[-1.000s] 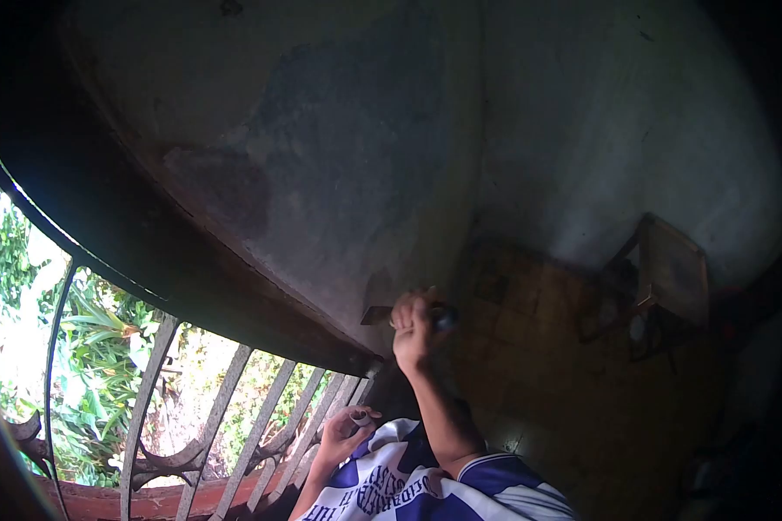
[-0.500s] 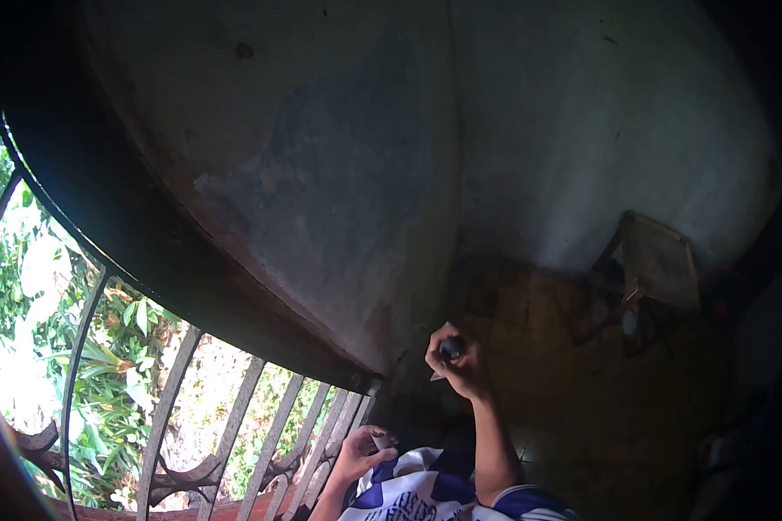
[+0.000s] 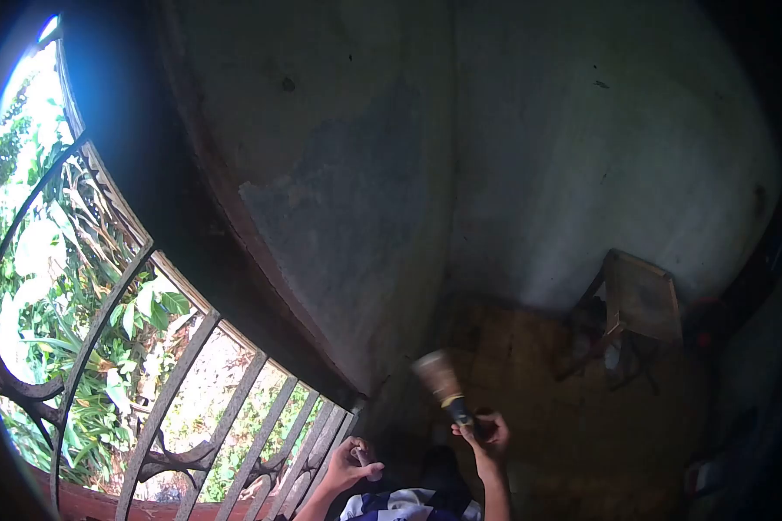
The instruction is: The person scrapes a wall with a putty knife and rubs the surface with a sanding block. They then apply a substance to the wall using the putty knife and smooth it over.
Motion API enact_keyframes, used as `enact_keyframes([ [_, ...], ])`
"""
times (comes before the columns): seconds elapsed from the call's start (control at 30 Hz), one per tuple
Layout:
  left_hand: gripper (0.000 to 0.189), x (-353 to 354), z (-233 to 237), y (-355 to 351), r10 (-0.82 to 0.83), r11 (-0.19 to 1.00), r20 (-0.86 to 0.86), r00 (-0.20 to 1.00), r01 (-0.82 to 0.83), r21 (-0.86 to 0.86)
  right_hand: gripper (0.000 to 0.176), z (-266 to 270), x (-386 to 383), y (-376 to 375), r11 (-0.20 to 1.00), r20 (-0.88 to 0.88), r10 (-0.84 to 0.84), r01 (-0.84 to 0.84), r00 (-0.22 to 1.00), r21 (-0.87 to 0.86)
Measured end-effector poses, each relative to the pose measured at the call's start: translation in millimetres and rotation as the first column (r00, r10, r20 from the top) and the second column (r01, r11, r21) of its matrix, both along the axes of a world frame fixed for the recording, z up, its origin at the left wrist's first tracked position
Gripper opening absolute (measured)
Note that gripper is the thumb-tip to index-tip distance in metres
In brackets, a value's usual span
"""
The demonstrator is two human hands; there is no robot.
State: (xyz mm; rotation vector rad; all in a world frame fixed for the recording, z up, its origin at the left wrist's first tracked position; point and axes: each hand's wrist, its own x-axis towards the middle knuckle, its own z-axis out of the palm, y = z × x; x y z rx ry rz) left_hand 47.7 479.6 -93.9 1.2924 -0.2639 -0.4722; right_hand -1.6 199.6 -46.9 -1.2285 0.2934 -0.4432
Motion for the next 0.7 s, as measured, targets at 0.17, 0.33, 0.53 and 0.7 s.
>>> enact_keyframes([
  [0.17, 0.031, -2, -4, -4, 0.004, 0.999, -0.096, 0.995, -0.001, 0.034, 0.033, 30, 3, -8, 0.972, 0.022, -0.003, -0.003, 1.0, 0.236],
  [0.33, 0.023, 1, 7, -19, 0.144, 0.968, 0.212, 0.967, -0.183, 0.174, 0.062, 11, 26, -21, 0.972, -0.194, 0.232, -0.22, 0.953, 0.08],
  [0.53, 0.018, 9, -16, -58, 0.245, 0.959, 0.082, 0.966, -0.254, 0.124, 0.067, 43, 76, -20, 0.823, -0.13, 0.561, -0.568, 0.817, -0.016],
  [0.7, 0.017, 22, -6, -113, 0.311, 0.95, 0.068, 0.948, -0.312, -0.006, 0.057, 51, 110, -30, 0.756, 0.021, 0.637, -0.618, 0.771, -0.217],
])
